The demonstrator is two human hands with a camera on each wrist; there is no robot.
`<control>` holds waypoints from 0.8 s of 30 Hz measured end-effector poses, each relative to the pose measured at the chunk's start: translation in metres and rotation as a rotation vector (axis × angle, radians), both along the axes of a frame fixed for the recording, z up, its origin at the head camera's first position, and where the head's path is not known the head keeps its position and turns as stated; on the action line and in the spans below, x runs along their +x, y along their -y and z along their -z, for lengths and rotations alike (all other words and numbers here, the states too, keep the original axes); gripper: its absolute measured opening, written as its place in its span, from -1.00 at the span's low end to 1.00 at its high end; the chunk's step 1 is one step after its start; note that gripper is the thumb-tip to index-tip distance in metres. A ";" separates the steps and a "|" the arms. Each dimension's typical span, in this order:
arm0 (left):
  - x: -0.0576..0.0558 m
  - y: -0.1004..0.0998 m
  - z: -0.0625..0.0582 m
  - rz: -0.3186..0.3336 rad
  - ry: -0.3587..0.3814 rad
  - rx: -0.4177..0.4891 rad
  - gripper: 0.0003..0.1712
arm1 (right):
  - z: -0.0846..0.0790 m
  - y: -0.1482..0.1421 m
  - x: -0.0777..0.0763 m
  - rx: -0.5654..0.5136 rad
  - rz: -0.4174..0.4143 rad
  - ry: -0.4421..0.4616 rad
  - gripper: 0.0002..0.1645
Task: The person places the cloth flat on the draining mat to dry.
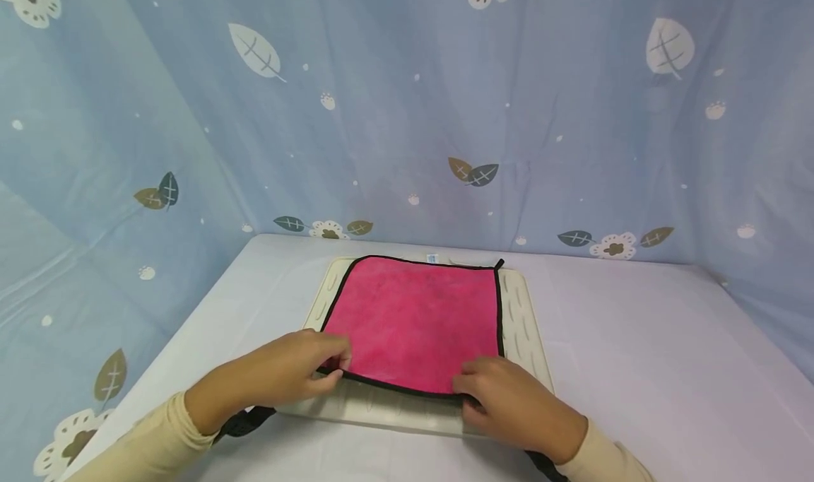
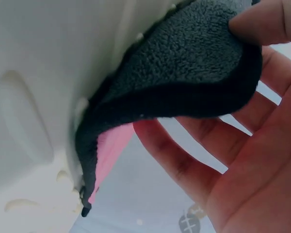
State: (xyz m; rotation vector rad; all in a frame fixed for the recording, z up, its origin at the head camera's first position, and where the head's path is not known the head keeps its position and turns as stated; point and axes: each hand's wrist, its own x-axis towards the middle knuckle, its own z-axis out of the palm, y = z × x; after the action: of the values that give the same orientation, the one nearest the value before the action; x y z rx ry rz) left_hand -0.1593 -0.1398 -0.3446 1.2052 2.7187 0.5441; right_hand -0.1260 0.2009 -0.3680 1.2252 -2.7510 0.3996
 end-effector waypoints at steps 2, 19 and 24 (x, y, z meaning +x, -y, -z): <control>0.002 -0.001 -0.001 0.006 0.010 -0.024 -0.85 | -0.002 0.000 0.002 0.001 -0.005 0.018 -0.76; 0.011 -0.011 0.005 0.068 0.058 -0.125 -0.83 | -0.001 -0.003 0.001 0.047 -0.024 0.113 -0.71; 0.012 -0.012 0.007 0.076 0.085 -0.136 -0.84 | 0.002 -0.002 0.002 0.036 -0.029 0.122 -0.65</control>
State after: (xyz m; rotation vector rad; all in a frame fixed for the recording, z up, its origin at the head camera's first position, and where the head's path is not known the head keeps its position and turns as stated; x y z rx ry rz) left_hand -0.1468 -0.1281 -0.3512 1.2159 2.5809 0.3859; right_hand -0.1241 0.2029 -0.3696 1.2924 -2.8567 0.4432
